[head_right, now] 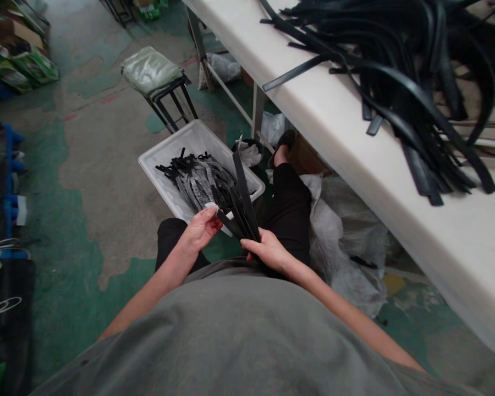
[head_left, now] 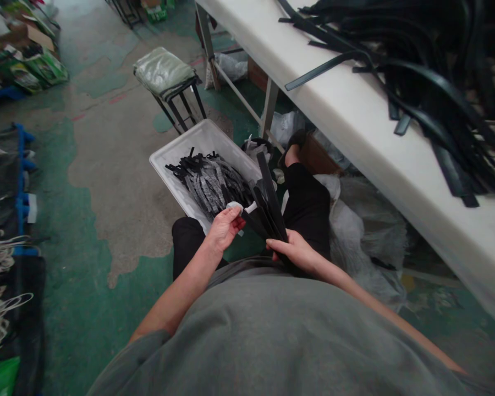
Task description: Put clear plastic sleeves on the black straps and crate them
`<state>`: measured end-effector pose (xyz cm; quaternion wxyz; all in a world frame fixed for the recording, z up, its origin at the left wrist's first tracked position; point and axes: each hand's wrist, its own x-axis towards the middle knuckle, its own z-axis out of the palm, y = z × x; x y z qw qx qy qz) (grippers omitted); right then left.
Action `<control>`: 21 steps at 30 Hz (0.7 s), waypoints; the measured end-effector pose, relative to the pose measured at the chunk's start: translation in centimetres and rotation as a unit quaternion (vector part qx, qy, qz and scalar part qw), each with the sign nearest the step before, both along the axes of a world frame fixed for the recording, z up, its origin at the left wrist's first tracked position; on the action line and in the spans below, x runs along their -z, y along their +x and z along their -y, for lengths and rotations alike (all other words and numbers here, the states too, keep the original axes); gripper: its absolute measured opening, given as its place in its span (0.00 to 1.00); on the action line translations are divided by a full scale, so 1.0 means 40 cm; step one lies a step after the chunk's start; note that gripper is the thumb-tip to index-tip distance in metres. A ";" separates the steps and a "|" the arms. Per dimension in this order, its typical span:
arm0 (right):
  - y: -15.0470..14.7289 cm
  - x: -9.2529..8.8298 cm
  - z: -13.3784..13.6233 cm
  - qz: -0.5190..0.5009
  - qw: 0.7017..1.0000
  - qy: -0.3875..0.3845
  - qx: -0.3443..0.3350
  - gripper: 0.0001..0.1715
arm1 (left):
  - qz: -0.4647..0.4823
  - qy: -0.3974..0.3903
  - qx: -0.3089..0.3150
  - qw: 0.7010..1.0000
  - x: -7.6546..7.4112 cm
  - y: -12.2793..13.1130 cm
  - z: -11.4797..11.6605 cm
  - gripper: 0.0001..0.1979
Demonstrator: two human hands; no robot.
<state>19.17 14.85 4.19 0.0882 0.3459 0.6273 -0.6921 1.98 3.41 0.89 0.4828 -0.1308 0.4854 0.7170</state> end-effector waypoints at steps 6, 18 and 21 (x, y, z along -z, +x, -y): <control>-0.005 -0.009 -0.002 0.006 0.999 -0.027 -0.017 0.15 | 0.011 -0.017 -0.014 1.000 0.019 -0.001 0.004 0.13; -0.008 -0.018 0.004 0.008 0.999 0.005 -0.040 0.12 | -0.041 -0.034 0.032 0.998 0.007 -0.042 0.017 0.07; -0.009 -0.012 0.004 0.014 0.999 0.004 -0.046 0.12 | -0.075 -0.021 0.069 0.995 0.005 -0.040 0.021 0.07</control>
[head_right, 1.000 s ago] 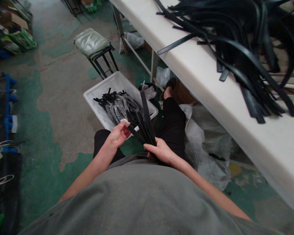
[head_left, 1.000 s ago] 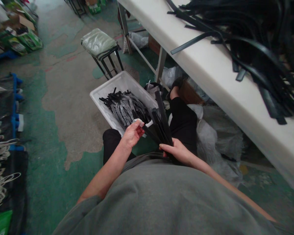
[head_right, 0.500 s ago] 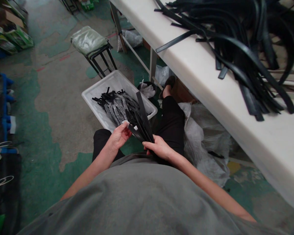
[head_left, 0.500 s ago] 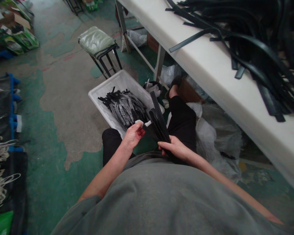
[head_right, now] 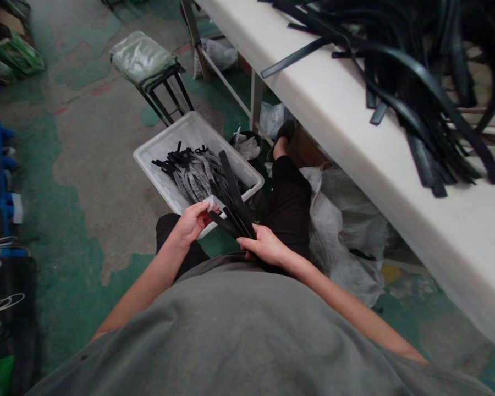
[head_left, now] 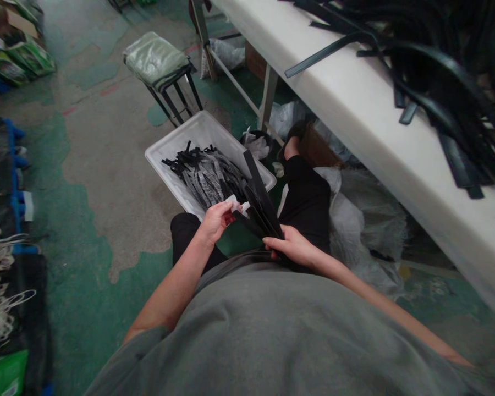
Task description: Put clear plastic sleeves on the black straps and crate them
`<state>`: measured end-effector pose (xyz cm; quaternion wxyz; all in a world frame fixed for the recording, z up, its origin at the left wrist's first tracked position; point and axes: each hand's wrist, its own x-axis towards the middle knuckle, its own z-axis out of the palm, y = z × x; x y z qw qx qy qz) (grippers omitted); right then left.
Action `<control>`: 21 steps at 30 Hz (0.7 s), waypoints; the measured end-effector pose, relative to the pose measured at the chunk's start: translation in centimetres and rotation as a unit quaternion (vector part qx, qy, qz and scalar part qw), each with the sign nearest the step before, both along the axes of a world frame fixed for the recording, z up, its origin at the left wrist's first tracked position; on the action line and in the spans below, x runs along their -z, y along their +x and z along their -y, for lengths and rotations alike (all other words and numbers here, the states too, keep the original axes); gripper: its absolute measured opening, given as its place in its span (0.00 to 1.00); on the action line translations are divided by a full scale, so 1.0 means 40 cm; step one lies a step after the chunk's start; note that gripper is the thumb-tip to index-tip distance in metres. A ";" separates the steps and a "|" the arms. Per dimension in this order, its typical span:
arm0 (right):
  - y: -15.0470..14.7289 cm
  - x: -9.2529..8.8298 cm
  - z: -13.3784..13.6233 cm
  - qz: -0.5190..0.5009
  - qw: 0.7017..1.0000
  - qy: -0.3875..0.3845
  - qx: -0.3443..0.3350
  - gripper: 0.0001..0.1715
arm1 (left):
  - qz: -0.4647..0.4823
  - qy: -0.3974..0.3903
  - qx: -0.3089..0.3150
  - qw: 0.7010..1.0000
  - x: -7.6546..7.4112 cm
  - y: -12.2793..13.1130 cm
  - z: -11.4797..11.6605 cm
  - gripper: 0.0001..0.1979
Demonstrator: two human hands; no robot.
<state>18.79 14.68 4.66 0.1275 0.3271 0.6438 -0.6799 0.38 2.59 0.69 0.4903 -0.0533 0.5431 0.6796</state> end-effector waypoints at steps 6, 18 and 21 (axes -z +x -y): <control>-0.002 0.016 0.001 0.003 1.000 -0.013 -0.004 0.13 | -0.021 0.007 0.008 1.000 -0.009 0.006 0.004 0.09; -0.003 0.008 -0.011 0.024 0.997 -0.078 0.019 0.15 | -0.015 -0.006 -0.005 1.000 0.010 0.010 0.018 0.09; -0.007 0.019 -0.010 0.025 0.996 -0.083 0.029 0.15 | 0.005 -0.008 -0.016 1.000 0.017 0.023 0.017 0.13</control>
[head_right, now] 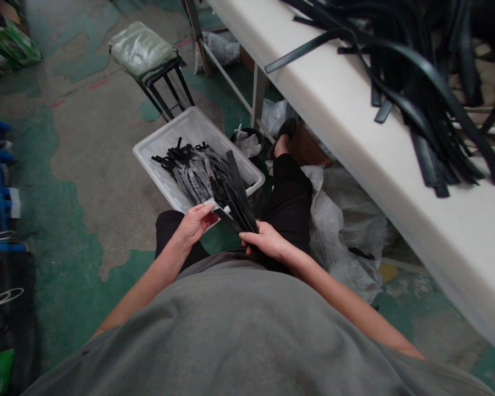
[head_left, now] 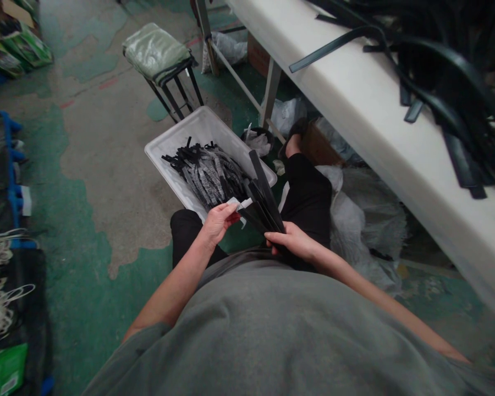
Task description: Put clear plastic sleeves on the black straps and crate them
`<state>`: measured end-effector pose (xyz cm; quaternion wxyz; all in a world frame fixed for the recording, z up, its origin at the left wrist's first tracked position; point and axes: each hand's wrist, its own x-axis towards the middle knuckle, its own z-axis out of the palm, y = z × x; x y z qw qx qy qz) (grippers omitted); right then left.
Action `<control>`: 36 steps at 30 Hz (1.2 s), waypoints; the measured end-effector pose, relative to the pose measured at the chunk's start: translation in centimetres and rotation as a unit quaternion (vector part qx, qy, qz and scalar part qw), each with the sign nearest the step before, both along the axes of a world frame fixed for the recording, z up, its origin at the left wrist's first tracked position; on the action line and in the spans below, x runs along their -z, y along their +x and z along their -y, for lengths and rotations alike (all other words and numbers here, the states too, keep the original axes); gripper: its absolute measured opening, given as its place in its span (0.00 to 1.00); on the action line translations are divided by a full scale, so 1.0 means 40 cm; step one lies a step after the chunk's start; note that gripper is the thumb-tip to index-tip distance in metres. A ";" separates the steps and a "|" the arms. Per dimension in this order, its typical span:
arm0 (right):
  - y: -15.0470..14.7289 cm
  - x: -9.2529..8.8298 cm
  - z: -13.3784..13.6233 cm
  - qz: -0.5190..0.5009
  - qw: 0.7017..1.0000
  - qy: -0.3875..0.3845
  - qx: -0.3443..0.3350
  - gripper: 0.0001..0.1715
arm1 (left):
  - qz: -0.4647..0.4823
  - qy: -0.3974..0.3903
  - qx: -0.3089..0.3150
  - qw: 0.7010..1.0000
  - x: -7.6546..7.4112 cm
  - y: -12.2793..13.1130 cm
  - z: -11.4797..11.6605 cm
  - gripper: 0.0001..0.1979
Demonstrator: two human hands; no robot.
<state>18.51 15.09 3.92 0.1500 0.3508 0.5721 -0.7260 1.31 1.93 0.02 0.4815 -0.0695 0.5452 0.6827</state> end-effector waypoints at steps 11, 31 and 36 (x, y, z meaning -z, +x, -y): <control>-0.026 -0.007 -0.010 -0.023 1.000 0.000 -0.012 0.13 | 0.046 -0.012 0.040 0.998 -0.015 0.068 -0.006 0.13; -0.076 -0.112 -0.029 -0.173 0.952 0.225 -0.112 0.14 | -0.008 0.089 -0.078 0.993 -0.106 0.002 0.005 0.16; -0.109 -0.110 -0.023 -0.187 0.915 0.346 -0.085 0.12 | 0.011 0.104 -0.004 0.994 -0.102 0.026 -0.001 0.14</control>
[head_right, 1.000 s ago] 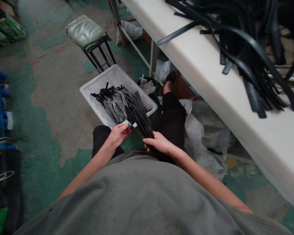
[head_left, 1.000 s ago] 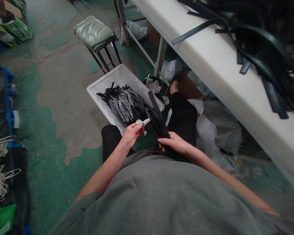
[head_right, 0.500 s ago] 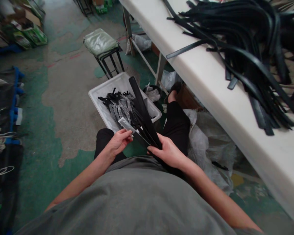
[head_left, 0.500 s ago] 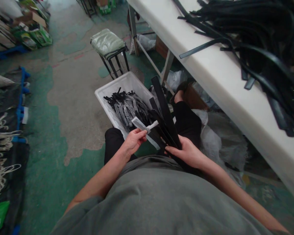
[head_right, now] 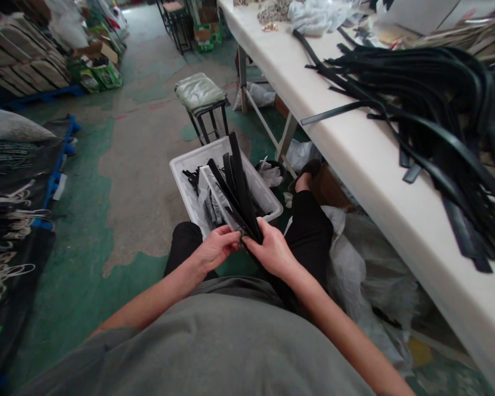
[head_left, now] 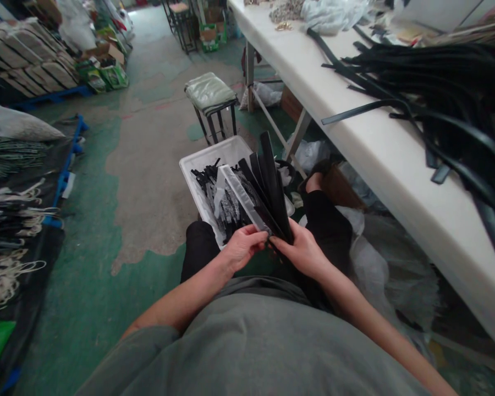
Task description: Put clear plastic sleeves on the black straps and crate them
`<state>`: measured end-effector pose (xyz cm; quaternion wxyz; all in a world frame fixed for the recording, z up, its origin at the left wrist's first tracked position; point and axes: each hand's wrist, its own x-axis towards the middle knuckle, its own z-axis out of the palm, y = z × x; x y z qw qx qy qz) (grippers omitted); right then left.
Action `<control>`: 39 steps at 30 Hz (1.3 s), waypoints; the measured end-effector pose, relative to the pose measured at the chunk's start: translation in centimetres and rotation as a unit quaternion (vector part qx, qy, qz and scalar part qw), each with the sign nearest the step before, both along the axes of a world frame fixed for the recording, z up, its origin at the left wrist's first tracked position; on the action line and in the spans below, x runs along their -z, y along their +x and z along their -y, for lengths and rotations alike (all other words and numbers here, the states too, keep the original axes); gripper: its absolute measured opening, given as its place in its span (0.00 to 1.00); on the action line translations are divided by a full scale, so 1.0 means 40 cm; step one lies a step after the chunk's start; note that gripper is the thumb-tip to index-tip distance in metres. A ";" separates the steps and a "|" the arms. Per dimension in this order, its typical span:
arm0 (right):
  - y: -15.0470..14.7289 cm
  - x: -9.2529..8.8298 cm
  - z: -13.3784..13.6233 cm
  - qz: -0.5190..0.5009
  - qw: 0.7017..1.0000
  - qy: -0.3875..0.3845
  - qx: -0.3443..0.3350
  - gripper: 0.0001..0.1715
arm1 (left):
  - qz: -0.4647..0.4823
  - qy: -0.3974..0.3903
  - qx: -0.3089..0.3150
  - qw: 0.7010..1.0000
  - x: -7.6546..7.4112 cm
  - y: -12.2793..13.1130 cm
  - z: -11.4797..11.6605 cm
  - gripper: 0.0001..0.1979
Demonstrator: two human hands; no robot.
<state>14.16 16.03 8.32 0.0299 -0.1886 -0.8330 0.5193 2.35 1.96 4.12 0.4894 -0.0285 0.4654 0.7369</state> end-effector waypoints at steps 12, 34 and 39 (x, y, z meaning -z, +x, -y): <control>0.019 0.037 0.005 0.017 1.000 0.018 0.003 0.12 | 0.019 -0.010 0.013 1.000 0.046 0.030 -0.002 0.16; 0.029 0.083 0.003 -0.036 0.991 -0.108 0.068 0.14 | 0.011 -0.024 0.016 1.000 0.034 0.032 -0.015 0.13; 0.026 0.085 -0.011 -0.038 0.981 -0.158 0.103 0.19 | -0.001 -0.019 0.013 1.000 0.036 0.043 -0.023 0.14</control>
